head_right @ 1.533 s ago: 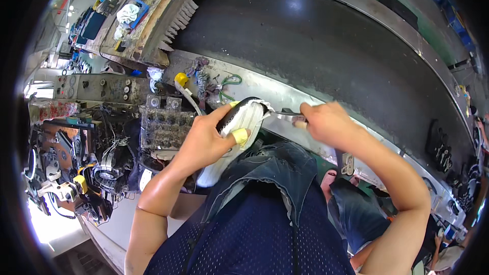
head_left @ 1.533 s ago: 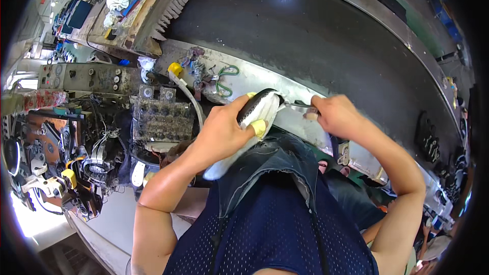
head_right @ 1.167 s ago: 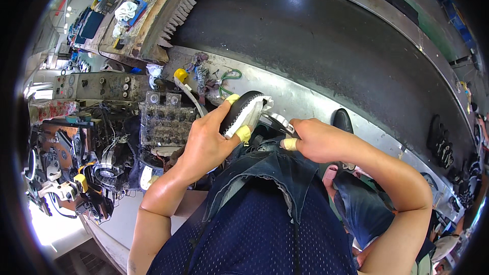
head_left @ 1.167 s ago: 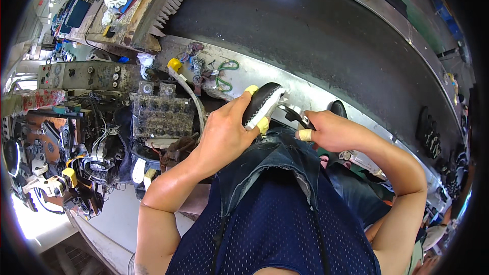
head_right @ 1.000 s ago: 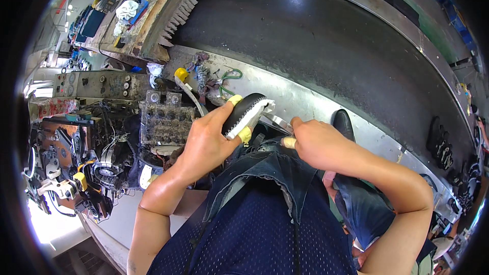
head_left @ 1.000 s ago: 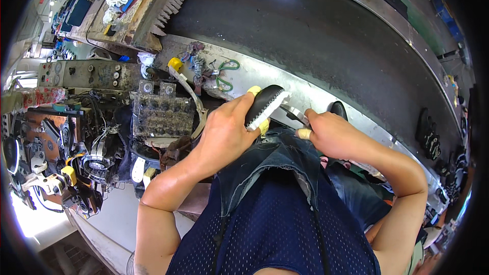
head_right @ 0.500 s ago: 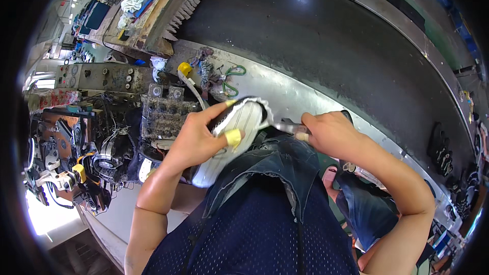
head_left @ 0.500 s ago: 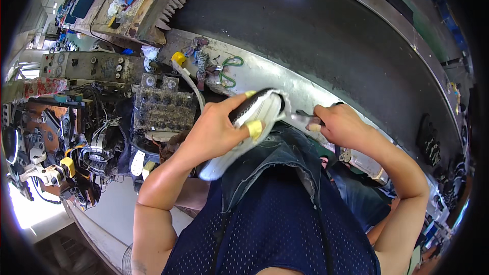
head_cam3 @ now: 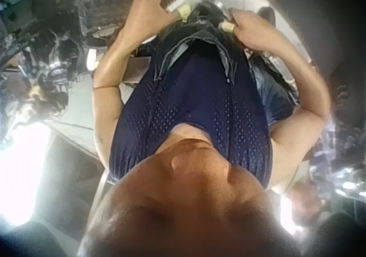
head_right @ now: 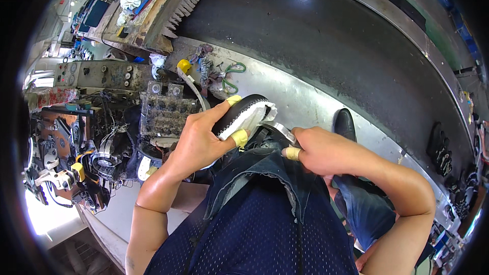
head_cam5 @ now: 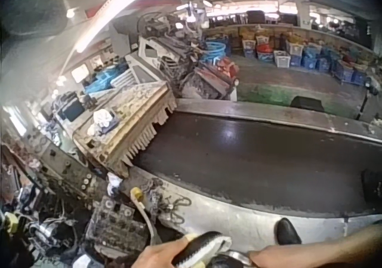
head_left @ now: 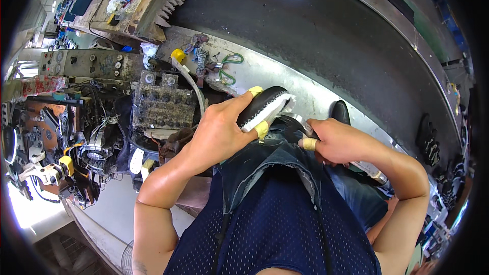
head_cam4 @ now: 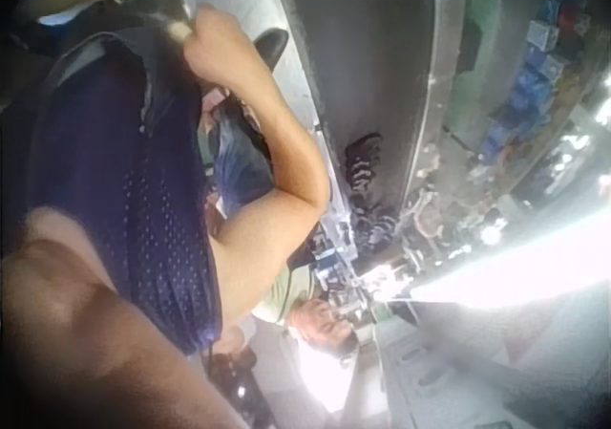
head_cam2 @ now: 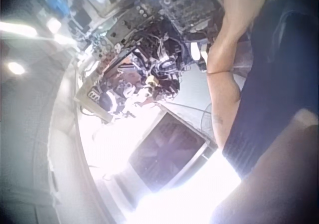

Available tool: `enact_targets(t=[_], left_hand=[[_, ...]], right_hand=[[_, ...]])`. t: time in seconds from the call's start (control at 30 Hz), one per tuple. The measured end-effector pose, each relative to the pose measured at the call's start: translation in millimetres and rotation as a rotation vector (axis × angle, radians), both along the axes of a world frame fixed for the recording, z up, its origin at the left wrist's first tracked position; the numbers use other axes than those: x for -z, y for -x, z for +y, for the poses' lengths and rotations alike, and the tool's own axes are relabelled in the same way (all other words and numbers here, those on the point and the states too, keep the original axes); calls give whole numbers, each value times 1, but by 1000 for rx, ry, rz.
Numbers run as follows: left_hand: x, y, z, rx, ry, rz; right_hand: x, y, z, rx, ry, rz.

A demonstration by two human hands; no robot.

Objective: Manually lasting a shoe upper by pulling it over a last with pliers and using a toe lasting machine.

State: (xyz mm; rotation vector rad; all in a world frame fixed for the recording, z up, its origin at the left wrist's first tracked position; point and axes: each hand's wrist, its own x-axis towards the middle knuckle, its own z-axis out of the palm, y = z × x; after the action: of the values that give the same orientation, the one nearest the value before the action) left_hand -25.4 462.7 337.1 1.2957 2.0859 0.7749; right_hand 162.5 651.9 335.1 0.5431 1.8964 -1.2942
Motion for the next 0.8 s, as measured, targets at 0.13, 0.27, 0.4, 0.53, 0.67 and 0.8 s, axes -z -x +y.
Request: enact_targets(t=[0.13,0.27,0.4,0.53,0.67,0.8], left_hand=[[-21,15,-1,62,40,-286],[-34,13,-22,122,212,-527],[-34,21,-28,125,220,-597],[-30,13,-26,16,197,-457],[-22,16,2,-175,49,-479],[-19,17,12,-177,-94,-257]], right_hand=[[0,-22,-9,-2,-141,214],[-30,-44,-16,-219,-199,325],[-20,-65,-12,-258,-208,421],[3,-69,-4,-306,-167,608],[-6,-21,15,-138,-213,301],[0,-12,8,-156,3,281]])
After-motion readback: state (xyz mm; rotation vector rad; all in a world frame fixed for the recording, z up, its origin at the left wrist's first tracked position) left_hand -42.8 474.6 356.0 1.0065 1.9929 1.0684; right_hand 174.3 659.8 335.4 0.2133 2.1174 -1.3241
